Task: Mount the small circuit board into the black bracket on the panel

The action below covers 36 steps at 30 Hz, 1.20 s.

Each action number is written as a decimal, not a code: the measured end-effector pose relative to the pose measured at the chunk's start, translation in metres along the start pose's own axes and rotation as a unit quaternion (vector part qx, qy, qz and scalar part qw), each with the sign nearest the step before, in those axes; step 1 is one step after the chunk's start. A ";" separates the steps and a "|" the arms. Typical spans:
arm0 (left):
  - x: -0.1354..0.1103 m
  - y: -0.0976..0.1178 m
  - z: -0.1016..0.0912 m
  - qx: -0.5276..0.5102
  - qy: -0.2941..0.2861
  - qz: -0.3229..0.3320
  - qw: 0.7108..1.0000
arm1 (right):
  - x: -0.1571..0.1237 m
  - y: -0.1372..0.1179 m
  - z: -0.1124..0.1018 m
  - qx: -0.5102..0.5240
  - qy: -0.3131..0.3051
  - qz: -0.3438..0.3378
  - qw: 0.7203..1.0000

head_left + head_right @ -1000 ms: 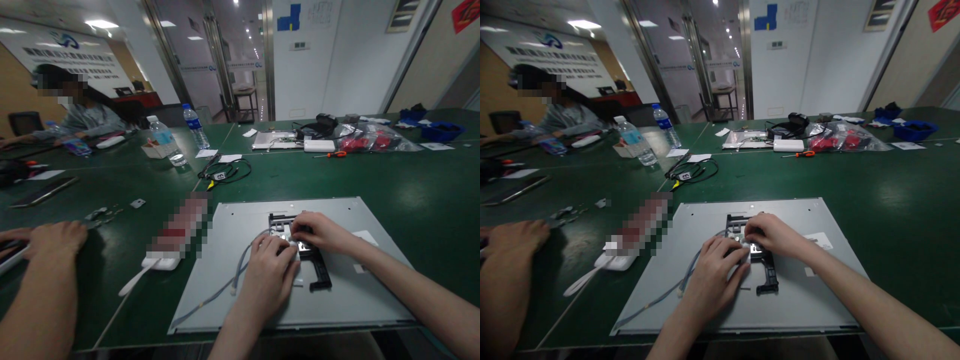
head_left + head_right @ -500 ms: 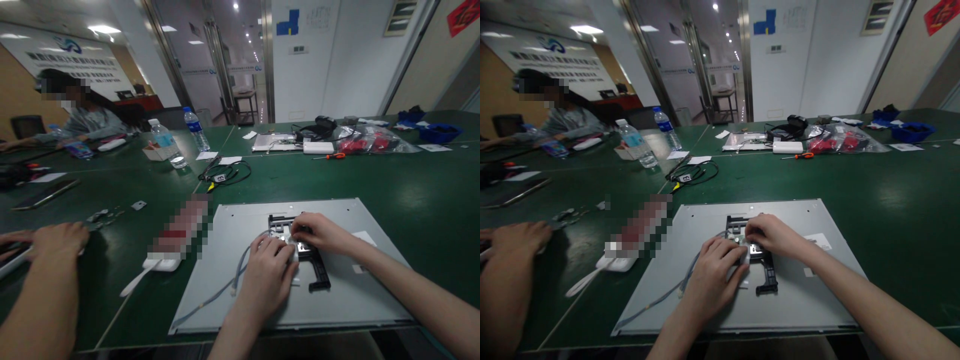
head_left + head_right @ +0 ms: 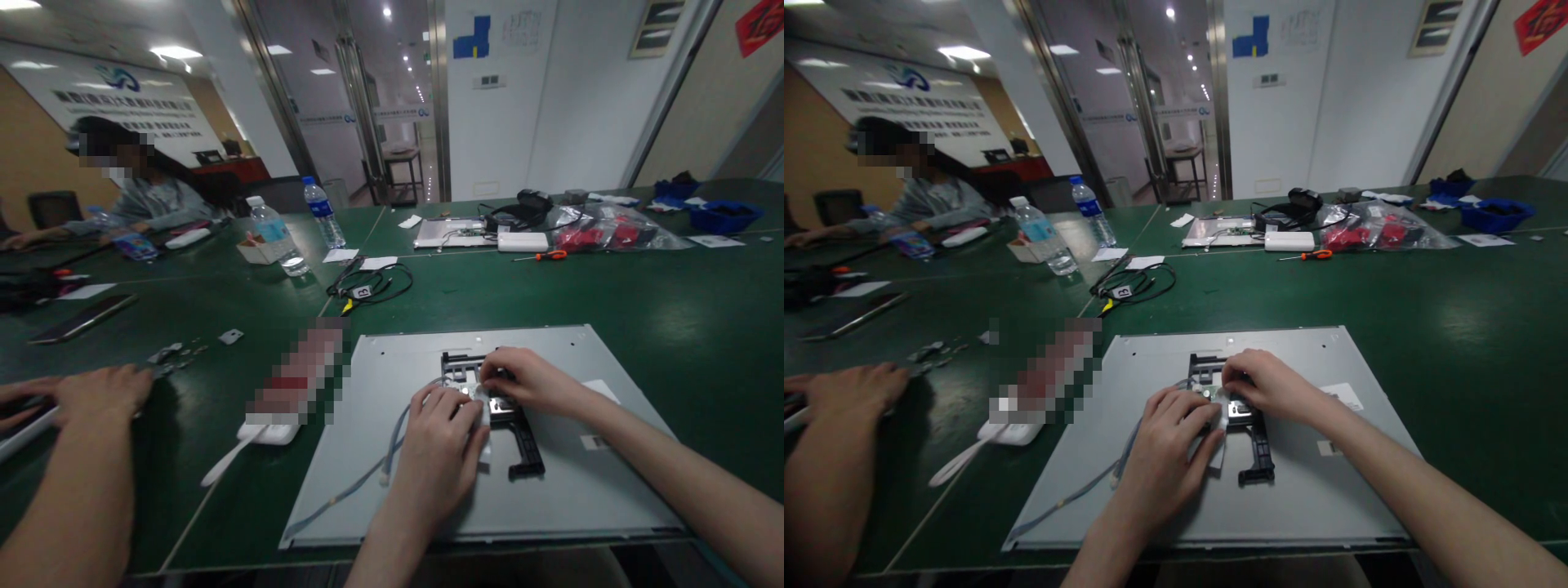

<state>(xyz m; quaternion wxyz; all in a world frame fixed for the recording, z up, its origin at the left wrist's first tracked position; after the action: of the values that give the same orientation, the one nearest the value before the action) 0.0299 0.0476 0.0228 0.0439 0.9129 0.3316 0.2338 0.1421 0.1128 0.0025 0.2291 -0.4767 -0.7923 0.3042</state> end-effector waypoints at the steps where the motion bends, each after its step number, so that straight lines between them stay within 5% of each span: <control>1: 0.000 0.000 -0.001 0.000 0.005 0.000 1.000 | 0.000 0.000 0.000 0.001 0.000 0.000 1.000; 36: -0.002 -0.003 0.004 0.030 -0.005 -0.008 1.000 | 0.000 -0.005 0.006 -0.027 0.012 -0.029 0.999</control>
<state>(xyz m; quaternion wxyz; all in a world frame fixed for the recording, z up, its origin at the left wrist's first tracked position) 0.0289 0.0489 0.0180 0.0202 0.9121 0.3459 0.2194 0.1350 0.1099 0.0021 0.2345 -0.4633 -0.8107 0.2706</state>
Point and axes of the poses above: each hand's wrist, its own x-axis towards the middle knuckle, its own z-axis out of the palm, y = z × x, the point moved 8 cm from there along x, towards the middle knuckle, and after that the axes turned 12 degrees about z, right-handed, at the moved point
